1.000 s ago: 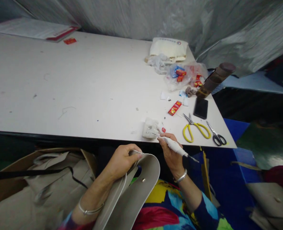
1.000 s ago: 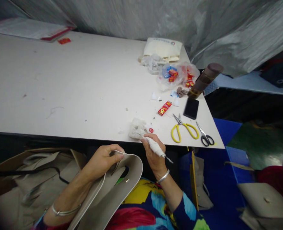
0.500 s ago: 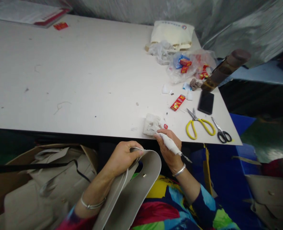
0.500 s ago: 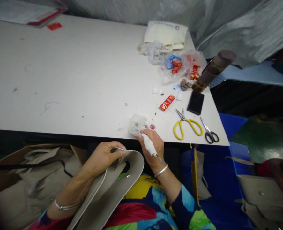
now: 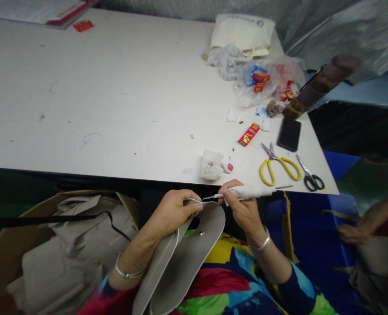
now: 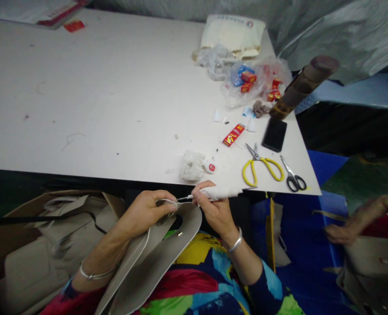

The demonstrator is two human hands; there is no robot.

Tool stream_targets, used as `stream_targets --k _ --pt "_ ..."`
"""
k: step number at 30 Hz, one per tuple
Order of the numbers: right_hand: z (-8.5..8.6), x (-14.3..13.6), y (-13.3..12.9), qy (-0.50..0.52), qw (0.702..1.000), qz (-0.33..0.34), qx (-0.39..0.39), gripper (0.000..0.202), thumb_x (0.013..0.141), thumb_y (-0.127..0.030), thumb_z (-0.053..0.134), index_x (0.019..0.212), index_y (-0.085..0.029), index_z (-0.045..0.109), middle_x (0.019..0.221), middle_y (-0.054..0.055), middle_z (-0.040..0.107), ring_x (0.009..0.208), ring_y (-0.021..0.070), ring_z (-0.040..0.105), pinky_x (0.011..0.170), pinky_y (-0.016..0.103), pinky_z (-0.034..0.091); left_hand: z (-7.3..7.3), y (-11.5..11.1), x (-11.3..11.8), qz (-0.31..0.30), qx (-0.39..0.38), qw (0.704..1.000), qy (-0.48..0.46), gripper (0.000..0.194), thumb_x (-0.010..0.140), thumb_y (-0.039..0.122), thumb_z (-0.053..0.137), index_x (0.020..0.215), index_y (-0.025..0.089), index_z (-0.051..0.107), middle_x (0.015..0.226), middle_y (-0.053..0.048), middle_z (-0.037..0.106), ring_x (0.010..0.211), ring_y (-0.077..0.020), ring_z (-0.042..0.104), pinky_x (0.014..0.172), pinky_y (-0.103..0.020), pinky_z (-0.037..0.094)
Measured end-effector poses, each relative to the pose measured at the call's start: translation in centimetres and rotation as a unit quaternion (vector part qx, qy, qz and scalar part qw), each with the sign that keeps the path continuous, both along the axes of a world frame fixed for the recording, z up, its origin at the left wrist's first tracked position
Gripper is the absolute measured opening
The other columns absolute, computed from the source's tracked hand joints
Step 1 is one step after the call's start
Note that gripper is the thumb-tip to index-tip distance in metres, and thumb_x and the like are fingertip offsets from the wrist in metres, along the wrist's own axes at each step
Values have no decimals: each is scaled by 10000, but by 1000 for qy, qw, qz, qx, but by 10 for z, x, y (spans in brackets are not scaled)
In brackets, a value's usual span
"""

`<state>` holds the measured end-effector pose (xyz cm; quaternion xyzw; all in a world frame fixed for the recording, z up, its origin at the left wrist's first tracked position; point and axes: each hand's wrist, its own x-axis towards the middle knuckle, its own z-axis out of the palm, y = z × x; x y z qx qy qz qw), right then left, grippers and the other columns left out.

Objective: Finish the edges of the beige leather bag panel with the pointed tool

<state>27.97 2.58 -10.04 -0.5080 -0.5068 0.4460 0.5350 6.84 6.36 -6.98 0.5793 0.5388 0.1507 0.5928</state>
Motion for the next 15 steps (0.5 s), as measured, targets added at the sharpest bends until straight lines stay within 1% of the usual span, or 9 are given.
stream_targets --k 5,8,11,15 --pt "-4 -5 -5 3 999 33 -23 264 994 -442 681 895 -199 702 704 -5 667 641 155 620 616 278 493 1 -1 0 -10 21 1000 8 125 780 282 723 837 195 794 704 -5 715 644 -167 605 600 -257 441" --pt "-5 -5 -6 -4 999 47 -15 232 997 -413 678 897 -205 694 711 -13 655 644 150 610 617 273 485 2 -2 1 -11 29 999 10 113 775 274 725 825 193 786 733 -5 730 689 -173 628 653 -262 457" --pt "-2 -4 -7 -46 997 58 -7 211 992 -406 675 913 -211 689 736 -10 653 668 157 613 635 281 492 2 -3 1 -15 32 999 8 105 787 276 723 825 193 777 748 -2 738 715 -178 644 680 -264 462" --pt "7 -4 -8 -106 992 70 0 203 1000 -388 647 902 -212 668 769 -7 651 695 156 610 666 283 497 3 -6 2 -34 39 999 13 116 831 285 689 830 194 762 745 0 729 708 -178 637 674 -269 454"
